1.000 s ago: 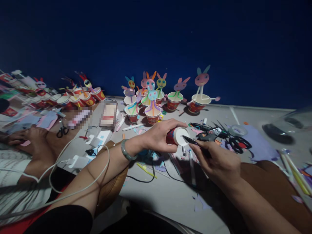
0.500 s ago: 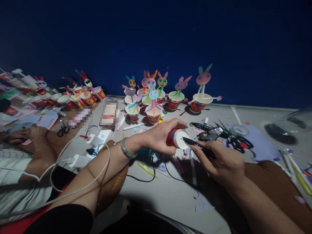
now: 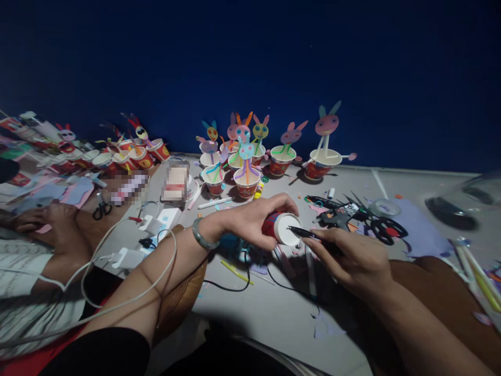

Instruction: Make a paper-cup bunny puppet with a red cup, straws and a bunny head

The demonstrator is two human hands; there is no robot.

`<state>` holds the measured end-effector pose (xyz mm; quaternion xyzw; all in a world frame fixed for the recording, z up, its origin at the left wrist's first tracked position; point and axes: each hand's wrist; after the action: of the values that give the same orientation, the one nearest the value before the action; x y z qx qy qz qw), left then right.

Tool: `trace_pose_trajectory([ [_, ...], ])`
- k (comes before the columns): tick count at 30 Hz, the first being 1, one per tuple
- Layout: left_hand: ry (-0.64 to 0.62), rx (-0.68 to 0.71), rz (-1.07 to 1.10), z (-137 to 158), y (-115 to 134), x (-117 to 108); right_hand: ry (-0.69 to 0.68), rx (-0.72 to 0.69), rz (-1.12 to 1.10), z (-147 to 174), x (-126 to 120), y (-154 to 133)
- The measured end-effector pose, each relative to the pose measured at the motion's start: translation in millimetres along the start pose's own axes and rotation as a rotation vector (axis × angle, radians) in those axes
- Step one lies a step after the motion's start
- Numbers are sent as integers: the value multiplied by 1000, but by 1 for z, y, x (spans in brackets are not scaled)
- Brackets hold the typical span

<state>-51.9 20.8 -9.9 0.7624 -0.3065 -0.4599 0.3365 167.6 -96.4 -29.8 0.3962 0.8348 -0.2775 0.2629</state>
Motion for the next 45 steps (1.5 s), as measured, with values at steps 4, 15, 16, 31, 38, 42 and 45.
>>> trace_pose_trajectory([
  [4,-28,-6,67,2,-3,-1,-37,24,-26,0,-1,-1],
  [15,-116,-48,206,-1,0,-6,-86,92,-114,3,-4,2],
  [16,-125,-53,207,-1,0,-6,-87,94,-115,3,-4,2],
  [31,-148,-78,188,0,-1,-8,-99,28,-97,1,-4,-4],
  [38,-190,-56,188,-3,4,-11,-129,17,-138,-2,-6,-7],
  [42,-226,-49,262,-3,1,-12,-112,-9,-169,-4,-7,-10],
  [45,-243,-63,332,-3,-1,-11,-130,-23,-165,-4,-8,-11],
])
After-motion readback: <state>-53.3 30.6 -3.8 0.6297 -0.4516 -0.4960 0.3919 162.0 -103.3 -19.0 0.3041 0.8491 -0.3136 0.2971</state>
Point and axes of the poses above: each hand's wrist, its own z-axis away from the middle knuckle, its own x-axis out of the palm, y = z × x, and after that the axes turned 8 degrees about x, right-handed
